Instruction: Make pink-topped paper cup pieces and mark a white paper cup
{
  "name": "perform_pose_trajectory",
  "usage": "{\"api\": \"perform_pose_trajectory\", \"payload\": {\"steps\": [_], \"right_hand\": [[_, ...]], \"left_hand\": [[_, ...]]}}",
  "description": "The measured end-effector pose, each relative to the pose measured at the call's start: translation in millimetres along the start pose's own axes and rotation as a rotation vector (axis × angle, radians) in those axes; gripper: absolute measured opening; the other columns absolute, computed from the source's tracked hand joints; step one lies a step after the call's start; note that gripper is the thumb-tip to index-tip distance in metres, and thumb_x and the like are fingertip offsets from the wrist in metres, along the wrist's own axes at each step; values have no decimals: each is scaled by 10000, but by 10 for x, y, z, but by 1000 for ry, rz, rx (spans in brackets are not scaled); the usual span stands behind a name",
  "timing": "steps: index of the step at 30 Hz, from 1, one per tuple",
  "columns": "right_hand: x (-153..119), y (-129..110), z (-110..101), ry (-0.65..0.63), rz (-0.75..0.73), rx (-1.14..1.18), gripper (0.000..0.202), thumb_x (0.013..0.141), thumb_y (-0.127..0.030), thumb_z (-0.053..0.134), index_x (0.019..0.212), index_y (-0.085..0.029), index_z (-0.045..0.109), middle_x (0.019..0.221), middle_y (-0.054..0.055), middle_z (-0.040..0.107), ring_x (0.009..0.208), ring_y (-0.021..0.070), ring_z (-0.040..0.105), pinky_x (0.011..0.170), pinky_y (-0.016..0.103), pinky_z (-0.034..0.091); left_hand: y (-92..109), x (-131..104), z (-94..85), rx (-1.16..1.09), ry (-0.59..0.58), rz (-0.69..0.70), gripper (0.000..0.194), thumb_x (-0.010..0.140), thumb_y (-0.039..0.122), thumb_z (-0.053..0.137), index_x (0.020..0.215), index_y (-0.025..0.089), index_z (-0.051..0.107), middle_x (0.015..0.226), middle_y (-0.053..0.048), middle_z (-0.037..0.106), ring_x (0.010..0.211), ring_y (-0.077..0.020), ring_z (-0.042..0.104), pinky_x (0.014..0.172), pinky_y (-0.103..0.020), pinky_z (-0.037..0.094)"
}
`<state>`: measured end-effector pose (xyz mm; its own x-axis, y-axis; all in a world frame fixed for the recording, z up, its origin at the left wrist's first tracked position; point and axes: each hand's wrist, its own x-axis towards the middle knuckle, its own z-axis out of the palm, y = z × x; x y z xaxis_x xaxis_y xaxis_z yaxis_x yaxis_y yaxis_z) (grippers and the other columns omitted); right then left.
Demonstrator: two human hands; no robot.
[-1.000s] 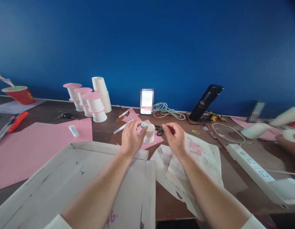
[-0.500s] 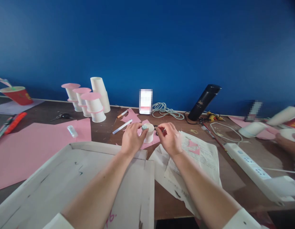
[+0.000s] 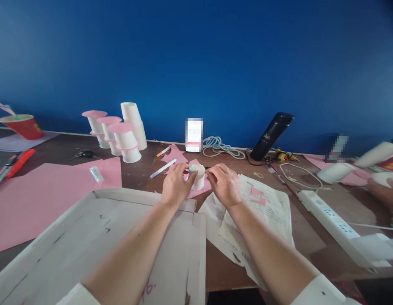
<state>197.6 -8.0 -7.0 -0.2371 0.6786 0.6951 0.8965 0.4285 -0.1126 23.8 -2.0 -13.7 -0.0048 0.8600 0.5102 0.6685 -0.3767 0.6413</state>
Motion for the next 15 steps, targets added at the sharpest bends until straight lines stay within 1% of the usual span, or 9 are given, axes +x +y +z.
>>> {"api": "perform_pose_trajectory", "payload": {"steps": [4, 7, 12, 15], "right_hand": [[-23, -8, -15, -18, -36, -21, 201, 927, -291, 478, 823, -225, 636, 862, 28, 655, 809, 162, 579, 737, 288, 358], [-35, -31, -15, -16, -26, -20, 198, 921, -279, 483, 801, -220, 630, 836, 26, 650, 797, 165, 581, 733, 294, 358], [-47, -60, -4, 21, 120, 137, 137, 883, -292, 539, 800, -218, 619, 812, 20, 639, 737, 152, 583, 707, 279, 395], [-44, -39, -4, 55, 206, 238, 151, 886, -325, 530, 821, -217, 614, 812, 26, 627, 710, 150, 573, 689, 278, 419]], "left_hand": [[-7, -5, 7, 7, 16, 12, 143, 827, 342, 600, 887, 212, 602, 896, -38, 673, 788, -193, 624, 650, -316, 461], [-9, -8, 8, 9, 17, 10, 159, 828, 353, 598, 895, 209, 598, 903, -42, 672, 797, -195, 625, 660, -319, 465], [2, -10, 2, 16, 6, 1, 163, 831, 353, 595, 903, 206, 595, 942, -52, 670, 828, -199, 626, 688, -330, 474], [3, -14, 2, 14, -1, -2, 172, 835, 366, 589, 900, 208, 599, 956, -55, 668, 836, -201, 629, 680, -328, 472]]}}
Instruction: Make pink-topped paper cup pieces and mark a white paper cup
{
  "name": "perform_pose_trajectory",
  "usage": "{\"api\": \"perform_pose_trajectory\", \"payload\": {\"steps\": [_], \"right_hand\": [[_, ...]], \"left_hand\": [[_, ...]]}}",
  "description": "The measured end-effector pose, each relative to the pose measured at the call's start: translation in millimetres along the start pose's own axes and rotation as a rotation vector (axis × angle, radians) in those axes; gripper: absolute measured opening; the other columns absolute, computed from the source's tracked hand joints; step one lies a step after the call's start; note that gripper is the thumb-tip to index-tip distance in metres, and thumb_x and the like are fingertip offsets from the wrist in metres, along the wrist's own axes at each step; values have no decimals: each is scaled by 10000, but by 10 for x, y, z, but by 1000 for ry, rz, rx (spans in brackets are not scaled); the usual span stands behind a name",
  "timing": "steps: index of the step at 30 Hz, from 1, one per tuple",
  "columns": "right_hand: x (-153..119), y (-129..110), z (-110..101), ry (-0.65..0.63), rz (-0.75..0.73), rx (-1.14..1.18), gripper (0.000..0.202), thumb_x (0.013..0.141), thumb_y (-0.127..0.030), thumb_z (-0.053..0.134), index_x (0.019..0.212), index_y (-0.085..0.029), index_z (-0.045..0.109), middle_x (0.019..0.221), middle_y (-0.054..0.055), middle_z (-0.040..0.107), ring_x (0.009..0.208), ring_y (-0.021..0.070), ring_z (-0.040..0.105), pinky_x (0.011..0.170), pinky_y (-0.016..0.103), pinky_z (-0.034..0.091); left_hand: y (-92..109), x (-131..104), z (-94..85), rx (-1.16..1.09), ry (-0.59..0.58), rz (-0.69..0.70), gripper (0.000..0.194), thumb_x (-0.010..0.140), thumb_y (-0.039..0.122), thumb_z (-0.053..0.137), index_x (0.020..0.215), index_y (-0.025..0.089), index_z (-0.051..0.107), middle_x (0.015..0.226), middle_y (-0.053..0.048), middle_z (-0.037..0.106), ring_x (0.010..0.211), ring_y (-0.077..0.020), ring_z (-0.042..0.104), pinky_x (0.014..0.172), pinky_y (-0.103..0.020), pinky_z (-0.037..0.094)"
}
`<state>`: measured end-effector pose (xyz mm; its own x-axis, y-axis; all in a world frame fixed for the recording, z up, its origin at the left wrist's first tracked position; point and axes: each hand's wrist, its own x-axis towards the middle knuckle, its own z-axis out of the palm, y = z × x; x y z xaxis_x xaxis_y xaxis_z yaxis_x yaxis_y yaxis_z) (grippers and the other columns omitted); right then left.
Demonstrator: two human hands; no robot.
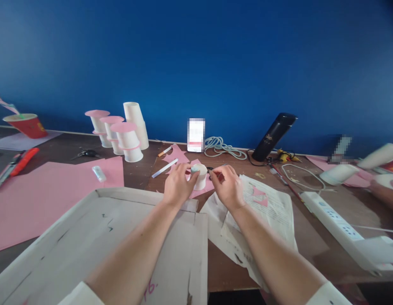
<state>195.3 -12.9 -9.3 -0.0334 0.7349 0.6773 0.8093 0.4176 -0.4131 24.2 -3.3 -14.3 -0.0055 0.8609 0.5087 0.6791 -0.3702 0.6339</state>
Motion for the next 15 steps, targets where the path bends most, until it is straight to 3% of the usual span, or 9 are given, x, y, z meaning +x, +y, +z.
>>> {"api": "perform_pose_trajectory", "payload": {"steps": [4, 15], "right_hand": [[37, 50, -3, 44, 51, 54, 189, 884, -376, 532, 836, -216, 620, 825, 30, 627, 688, 153, 566, 669, 282, 432], [132, 111, 124, -17, 16, 44, 164, 877, -356, 557, 817, -240, 656, 842, 17, 671, 778, 175, 605, 717, 288, 422]], "left_hand": [[-16, -7, 9, 3, 20, 28, 219, 842, 403, 573, 925, 203, 603, 954, -66, 665, 823, -201, 627, 671, -327, 473], [-39, -7, 17, -3, 41, 77, 267, 851, 450, 555, 924, 195, 591, 934, -70, 663, 793, -194, 624, 655, -316, 474]]}}
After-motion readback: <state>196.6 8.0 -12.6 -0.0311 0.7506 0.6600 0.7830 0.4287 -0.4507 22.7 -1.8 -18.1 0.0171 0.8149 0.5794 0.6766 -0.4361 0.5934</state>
